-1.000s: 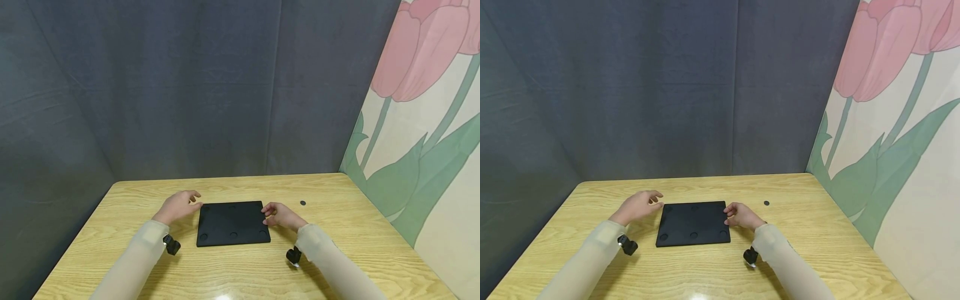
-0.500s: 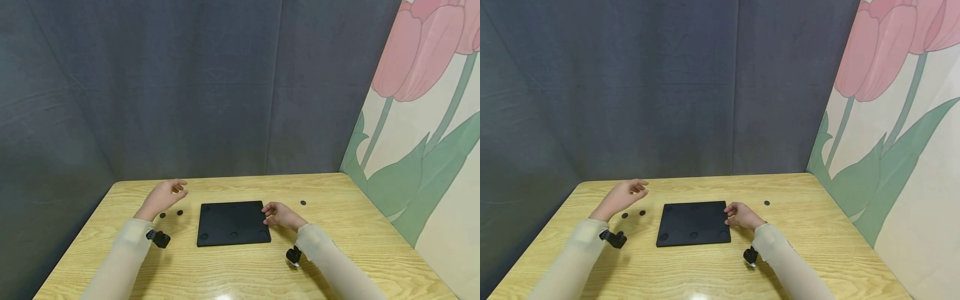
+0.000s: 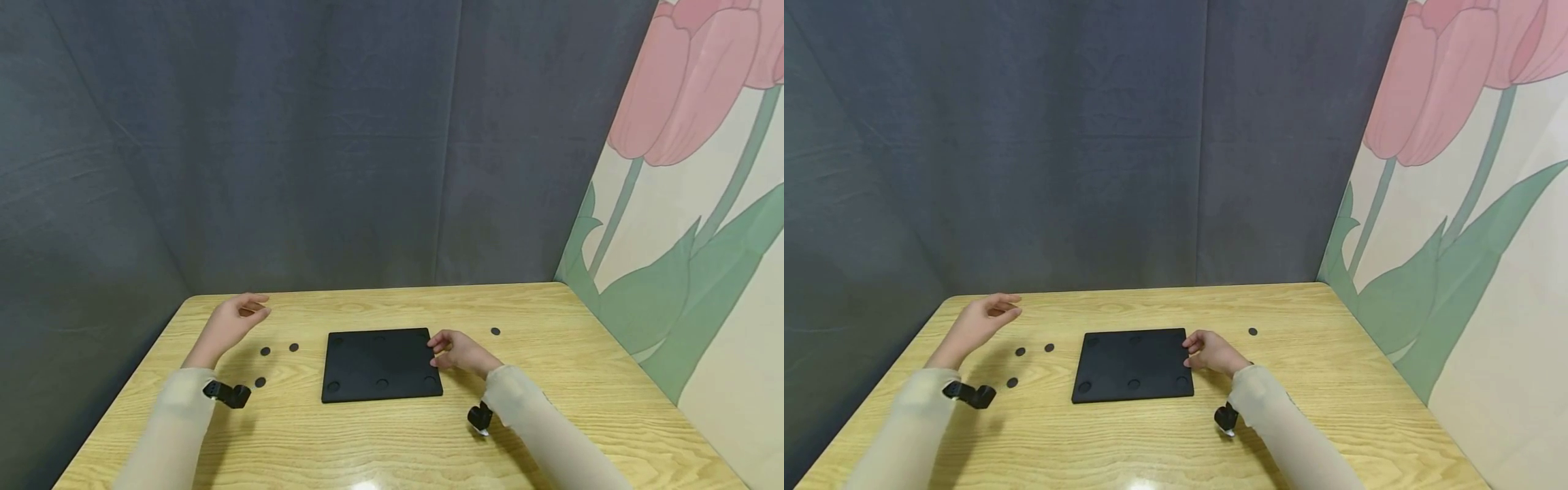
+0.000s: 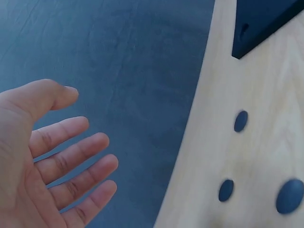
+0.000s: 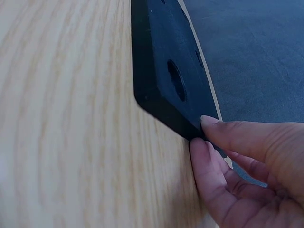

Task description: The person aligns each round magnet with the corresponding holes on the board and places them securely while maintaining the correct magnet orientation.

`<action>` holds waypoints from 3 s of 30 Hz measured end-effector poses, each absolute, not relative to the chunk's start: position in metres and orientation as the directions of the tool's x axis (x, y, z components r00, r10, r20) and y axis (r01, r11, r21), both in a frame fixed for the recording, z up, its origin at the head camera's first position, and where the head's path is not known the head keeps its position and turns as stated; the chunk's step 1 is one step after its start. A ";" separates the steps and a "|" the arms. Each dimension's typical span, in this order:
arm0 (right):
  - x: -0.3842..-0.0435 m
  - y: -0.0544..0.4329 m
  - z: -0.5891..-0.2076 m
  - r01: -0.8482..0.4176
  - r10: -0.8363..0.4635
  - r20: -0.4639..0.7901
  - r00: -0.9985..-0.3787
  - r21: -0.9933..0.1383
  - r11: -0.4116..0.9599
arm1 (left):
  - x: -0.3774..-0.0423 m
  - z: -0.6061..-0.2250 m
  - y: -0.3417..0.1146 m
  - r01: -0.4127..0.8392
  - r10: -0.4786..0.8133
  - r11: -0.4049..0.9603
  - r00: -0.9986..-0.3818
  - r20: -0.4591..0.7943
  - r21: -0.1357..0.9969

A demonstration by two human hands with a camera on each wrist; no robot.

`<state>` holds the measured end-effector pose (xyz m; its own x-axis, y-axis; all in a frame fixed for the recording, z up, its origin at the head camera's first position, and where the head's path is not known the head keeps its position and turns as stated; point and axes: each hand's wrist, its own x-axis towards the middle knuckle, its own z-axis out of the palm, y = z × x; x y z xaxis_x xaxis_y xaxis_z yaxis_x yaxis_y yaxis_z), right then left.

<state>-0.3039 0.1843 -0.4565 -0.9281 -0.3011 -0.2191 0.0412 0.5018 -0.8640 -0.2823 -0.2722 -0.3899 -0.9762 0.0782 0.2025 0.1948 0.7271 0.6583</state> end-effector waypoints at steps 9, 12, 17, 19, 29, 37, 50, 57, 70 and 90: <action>-0.304 0.186 -0.457 0.029 -0.314 -0.208 -0.927 -0.870 0.491 | -0.267 -0.407 -0.282 0.170 0.077 0.719 -0.983 0.166 0.674; -0.304 0.186 -0.458 0.027 -0.319 -0.207 -0.925 -0.872 0.488 | -0.261 -0.411 -0.284 0.145 0.071 0.715 -0.988 0.136 0.684; -0.305 0.185 -0.458 0.032 -0.312 -0.211 -0.926 -0.869 0.493 | -0.254 -0.416 -0.285 0.126 0.083 0.709 -0.992 0.095 0.694; -0.305 0.185 -0.458 0.037 -0.307 -0.213 -0.927 -0.870 0.492 | -0.252 -0.418 -0.286 0.124 0.094 0.702 -0.992 0.081 0.701; -0.305 0.185 -0.459 0.040 -0.313 -0.214 -0.925 -0.876 0.481 | -0.246 -0.433 -0.289 0.122 0.152 0.658 -0.988 0.028 0.743; -0.306 0.185 -0.460 0.025 -0.321 -0.203 -0.925 -0.875 0.483 | -0.242 -0.443 -0.290 0.131 0.194 0.658 -0.981 0.002 0.741; -0.305 0.185 -0.459 0.029 -0.313 -0.206 -0.927 -0.872 0.488 | -0.240 -0.453 -0.291 0.065 0.190 0.626 -0.979 -0.072 0.777; -0.305 0.185 -0.459 0.012 -0.319 -0.189 -0.929 -0.876 0.483 | -0.240 -0.455 -0.290 0.054 0.187 0.656 -0.978 -0.093 0.753; -0.304 0.184 -0.459 0.002 -0.325 -0.182 -0.928 -0.875 0.485 | -0.240 -0.456 -0.288 0.003 0.139 0.709 -0.981 -0.135 0.705; -0.304 0.185 -0.457 0.018 -0.323 -0.197 -0.926 -0.876 0.482 | -0.237 -0.449 -0.285 0.057 0.197 0.721 -0.972 -0.125 0.691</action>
<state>-0.3039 0.1852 -0.4574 -0.9256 -0.3233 -0.1969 0.0178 0.4824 -0.8757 -0.2372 -0.2854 -0.4489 -0.9724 0.1969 -0.1251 0.0570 0.7206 0.6910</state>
